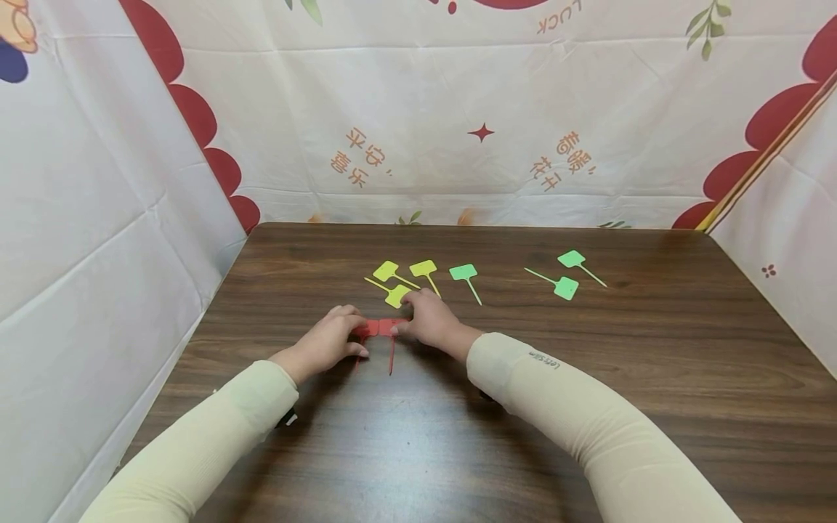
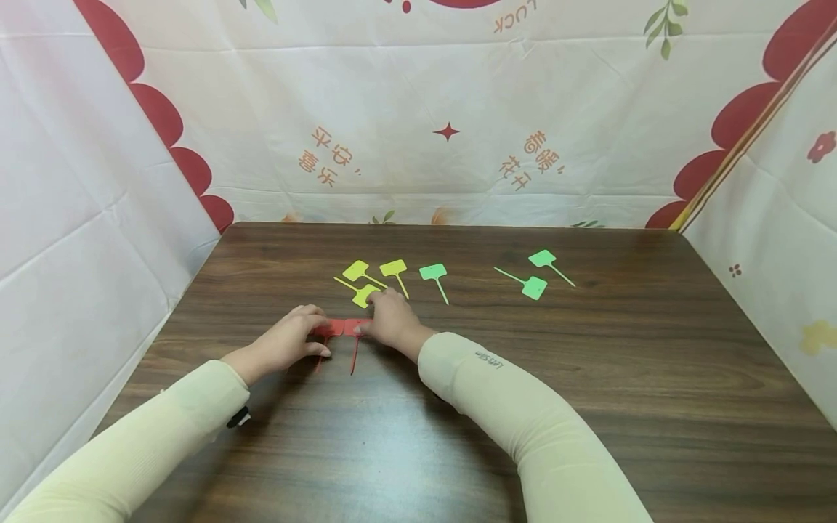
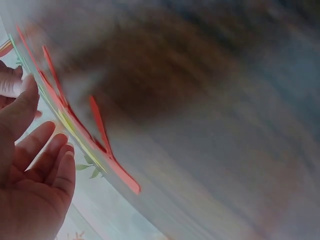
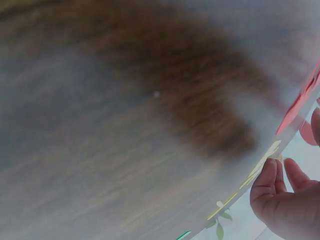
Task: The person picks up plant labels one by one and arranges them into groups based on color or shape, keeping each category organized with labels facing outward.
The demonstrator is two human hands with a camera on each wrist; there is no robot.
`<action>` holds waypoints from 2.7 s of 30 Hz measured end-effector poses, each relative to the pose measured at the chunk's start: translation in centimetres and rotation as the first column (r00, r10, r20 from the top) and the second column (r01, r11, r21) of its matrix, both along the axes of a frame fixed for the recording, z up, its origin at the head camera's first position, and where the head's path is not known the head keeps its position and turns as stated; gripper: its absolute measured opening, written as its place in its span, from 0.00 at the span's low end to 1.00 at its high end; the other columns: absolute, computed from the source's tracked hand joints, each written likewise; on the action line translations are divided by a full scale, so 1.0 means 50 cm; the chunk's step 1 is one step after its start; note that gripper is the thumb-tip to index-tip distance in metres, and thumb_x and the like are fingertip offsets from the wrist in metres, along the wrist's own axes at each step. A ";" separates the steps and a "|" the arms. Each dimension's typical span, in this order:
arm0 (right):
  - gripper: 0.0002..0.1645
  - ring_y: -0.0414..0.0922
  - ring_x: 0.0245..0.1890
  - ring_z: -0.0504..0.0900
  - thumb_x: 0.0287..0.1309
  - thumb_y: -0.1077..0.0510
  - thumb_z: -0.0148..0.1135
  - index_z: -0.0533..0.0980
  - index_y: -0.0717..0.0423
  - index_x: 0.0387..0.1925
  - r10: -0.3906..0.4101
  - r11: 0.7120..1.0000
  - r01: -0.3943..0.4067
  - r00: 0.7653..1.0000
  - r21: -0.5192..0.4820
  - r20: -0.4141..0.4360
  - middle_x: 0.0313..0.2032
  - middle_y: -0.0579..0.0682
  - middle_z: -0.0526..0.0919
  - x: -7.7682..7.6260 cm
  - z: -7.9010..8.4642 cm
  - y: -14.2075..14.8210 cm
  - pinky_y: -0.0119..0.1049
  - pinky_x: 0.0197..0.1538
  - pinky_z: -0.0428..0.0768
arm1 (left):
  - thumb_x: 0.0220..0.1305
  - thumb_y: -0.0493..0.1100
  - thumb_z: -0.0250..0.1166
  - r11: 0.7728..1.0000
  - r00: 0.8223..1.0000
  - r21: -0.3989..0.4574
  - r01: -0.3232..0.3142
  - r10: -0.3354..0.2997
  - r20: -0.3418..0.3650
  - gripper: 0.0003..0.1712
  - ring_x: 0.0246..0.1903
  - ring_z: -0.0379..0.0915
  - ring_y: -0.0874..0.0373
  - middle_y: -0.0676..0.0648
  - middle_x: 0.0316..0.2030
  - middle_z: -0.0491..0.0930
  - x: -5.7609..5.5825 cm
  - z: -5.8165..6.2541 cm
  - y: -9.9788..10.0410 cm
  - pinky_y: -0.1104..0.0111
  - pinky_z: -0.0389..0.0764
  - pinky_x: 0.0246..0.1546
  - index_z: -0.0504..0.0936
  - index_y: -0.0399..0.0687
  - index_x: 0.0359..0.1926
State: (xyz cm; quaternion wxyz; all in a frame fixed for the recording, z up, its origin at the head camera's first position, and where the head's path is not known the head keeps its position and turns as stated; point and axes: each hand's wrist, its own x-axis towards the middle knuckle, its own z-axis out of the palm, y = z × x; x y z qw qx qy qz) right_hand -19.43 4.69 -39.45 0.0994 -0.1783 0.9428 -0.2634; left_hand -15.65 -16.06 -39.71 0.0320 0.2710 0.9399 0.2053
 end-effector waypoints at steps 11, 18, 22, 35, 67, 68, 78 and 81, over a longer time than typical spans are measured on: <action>0.36 0.54 0.53 0.73 0.56 0.51 0.69 0.70 0.64 0.61 -0.168 0.975 0.177 0.983 -0.136 0.076 0.52 0.61 0.75 -0.035 0.006 0.002 0.46 0.55 0.73 | 0.52 0.45 0.74 0.999 0.999 0.010 -0.032 0.032 0.028 0.27 0.47 0.70 0.49 0.43 0.45 0.77 -0.002 0.006 0.018 0.58 0.74 0.50 0.81 0.33 0.49; 0.35 0.53 0.53 0.74 0.58 0.49 0.68 0.70 0.62 0.62 -0.237 0.961 0.247 0.967 -0.122 0.093 0.53 0.60 0.74 -0.056 -0.001 -0.005 0.46 0.54 0.74 | 0.52 0.46 0.74 0.999 0.997 0.014 -0.047 0.047 0.054 0.26 0.47 0.69 0.50 0.44 0.45 0.76 -0.005 0.004 0.030 0.59 0.74 0.49 0.81 0.35 0.49; 0.34 0.53 0.54 0.74 0.58 0.49 0.68 0.70 0.63 0.60 -0.247 0.963 0.254 0.966 -0.092 0.079 0.53 0.61 0.75 -0.063 0.000 -0.013 0.45 0.56 0.73 | 0.52 0.47 0.74 0.999 0.998 0.003 -0.042 0.042 0.055 0.27 0.48 0.69 0.50 0.44 0.45 0.76 -0.006 0.001 0.034 0.60 0.73 0.51 0.80 0.35 0.49; 0.33 0.56 0.56 0.74 0.57 0.47 0.68 0.72 0.64 0.57 -0.309 0.950 0.311 0.947 -0.006 0.085 0.54 0.62 0.75 -0.072 -0.006 -0.035 0.45 0.58 0.73 | 0.51 0.48 0.75 0.999 0.998 0.016 -0.047 0.046 0.036 0.26 0.47 0.69 0.50 0.44 0.45 0.77 -0.011 -0.001 0.048 0.60 0.73 0.51 0.81 0.35 0.47; 0.41 0.57 0.56 0.71 0.52 0.42 0.71 0.70 0.63 0.59 -0.356 0.928 0.349 0.933 0.129 0.041 0.56 0.63 0.71 -0.083 -0.015 -0.059 0.50 0.52 0.77 | 0.50 0.48 0.76 0.999 0.996 0.001 -0.044 0.044 0.076 0.26 0.43 0.68 0.52 0.45 0.41 0.76 -0.021 -0.002 0.063 0.62 0.74 0.47 0.82 0.36 0.45; 0.40 0.57 0.56 0.71 0.52 0.42 0.71 0.70 0.63 0.58 -0.357 0.928 0.349 0.933 0.128 0.042 0.55 0.63 0.72 -0.083 -0.016 -0.060 0.50 0.52 0.77 | 0.50 0.48 0.76 0.999 0.996 -0.003 -0.045 0.045 0.075 0.26 0.43 0.68 0.52 0.46 0.41 0.75 -0.021 -0.003 0.064 0.62 0.74 0.47 0.82 0.36 0.44; 0.37 0.57 0.55 0.72 0.52 0.44 0.71 0.71 0.62 0.55 -0.351 0.932 0.345 0.936 0.109 0.039 0.53 0.62 0.73 -0.082 -0.016 -0.061 0.49 0.51 0.76 | 0.48 0.47 0.77 1.000 0.998 0.000 -0.019 0.019 0.067 0.21 0.42 0.66 0.53 0.47 0.38 0.75 -0.020 -0.011 0.073 0.63 0.74 0.46 0.82 0.39 0.39; 0.35 0.57 0.55 0.72 0.52 0.44 0.71 0.72 0.62 0.53 -0.346 0.936 0.341 0.937 0.088 0.048 0.53 0.61 0.73 -0.081 -0.016 -0.060 0.49 0.52 0.76 | 0.49 0.46 0.77 1.000 0.996 0.000 -0.022 0.022 0.084 0.21 0.42 0.66 0.54 0.47 0.39 0.74 -0.020 -0.013 0.075 0.63 0.73 0.46 0.82 0.39 0.39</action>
